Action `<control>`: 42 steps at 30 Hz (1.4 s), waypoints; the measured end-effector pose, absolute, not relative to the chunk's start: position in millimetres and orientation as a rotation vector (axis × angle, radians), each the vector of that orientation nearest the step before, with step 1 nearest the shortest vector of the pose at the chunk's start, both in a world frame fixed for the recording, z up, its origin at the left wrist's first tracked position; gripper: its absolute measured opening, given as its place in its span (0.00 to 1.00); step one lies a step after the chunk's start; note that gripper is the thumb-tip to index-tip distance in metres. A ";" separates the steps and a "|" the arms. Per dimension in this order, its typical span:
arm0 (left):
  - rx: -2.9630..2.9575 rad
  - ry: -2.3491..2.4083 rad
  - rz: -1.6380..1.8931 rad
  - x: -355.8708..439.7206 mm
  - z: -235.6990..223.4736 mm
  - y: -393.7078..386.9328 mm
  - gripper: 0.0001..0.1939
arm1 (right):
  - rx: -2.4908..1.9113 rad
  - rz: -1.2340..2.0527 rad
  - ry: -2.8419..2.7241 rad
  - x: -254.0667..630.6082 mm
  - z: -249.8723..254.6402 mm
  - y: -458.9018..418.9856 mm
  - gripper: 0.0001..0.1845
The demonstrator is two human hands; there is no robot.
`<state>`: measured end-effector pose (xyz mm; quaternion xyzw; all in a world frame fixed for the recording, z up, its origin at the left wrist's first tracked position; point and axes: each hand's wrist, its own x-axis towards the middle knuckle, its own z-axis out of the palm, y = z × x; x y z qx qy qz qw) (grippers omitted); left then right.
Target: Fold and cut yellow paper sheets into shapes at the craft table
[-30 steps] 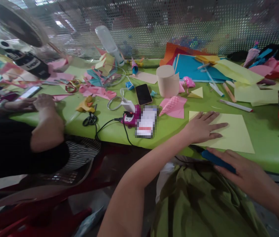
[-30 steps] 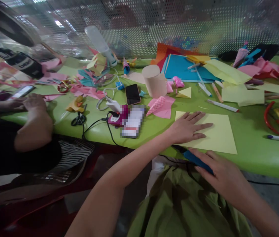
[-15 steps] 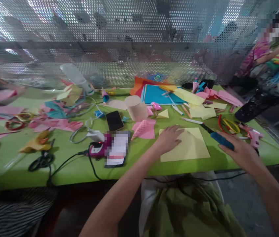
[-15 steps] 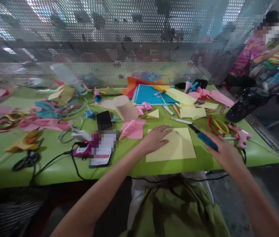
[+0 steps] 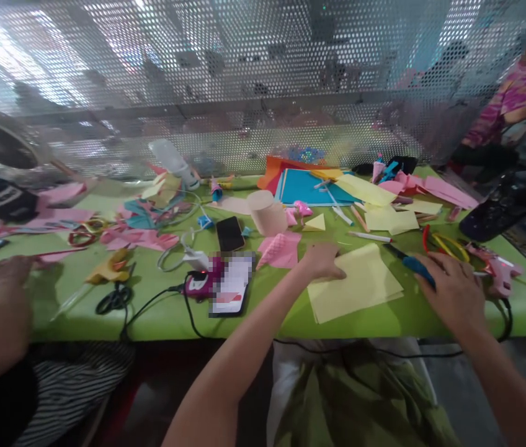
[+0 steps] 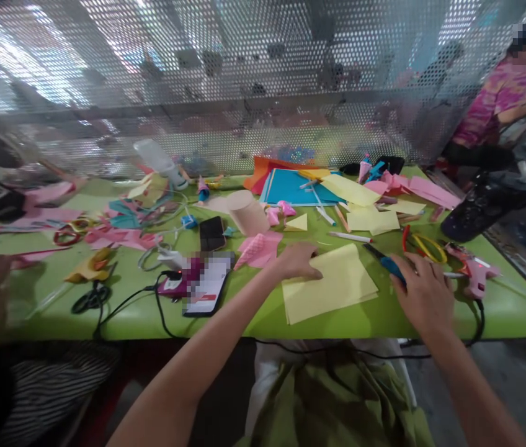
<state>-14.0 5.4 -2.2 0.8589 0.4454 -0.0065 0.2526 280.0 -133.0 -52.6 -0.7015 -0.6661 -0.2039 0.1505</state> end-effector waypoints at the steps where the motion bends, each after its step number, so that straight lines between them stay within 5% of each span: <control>1: 2.310 1.205 0.013 -15.4 -2.5 4.0 0.23 | -1.983 -0.580 -1.907 279.3 -54.4 -132.9 0.22; 16: 1.343 1.275 1.101 9.6 0.4 91.0 0.22 | -1.674 -0.662 -1.764 284.8 -80.7 -132.4 0.20; 24: 1.487 1.554 1.146 28.3 -2.1 119.9 0.17 | -1.705 -0.631 -1.771 287.1 -83.5 -135.6 0.22; 32: 1.748 1.759 0.848 14.7 -5.7 110.8 0.32 | -1.723 -0.607 -1.785 284.8 -84.3 -134.1 0.22; 42: 1.904 1.918 0.570 26.1 -16.0 125.6 0.37 | -1.763 -0.659 -1.796 284.0 -86.9 -135.5 0.22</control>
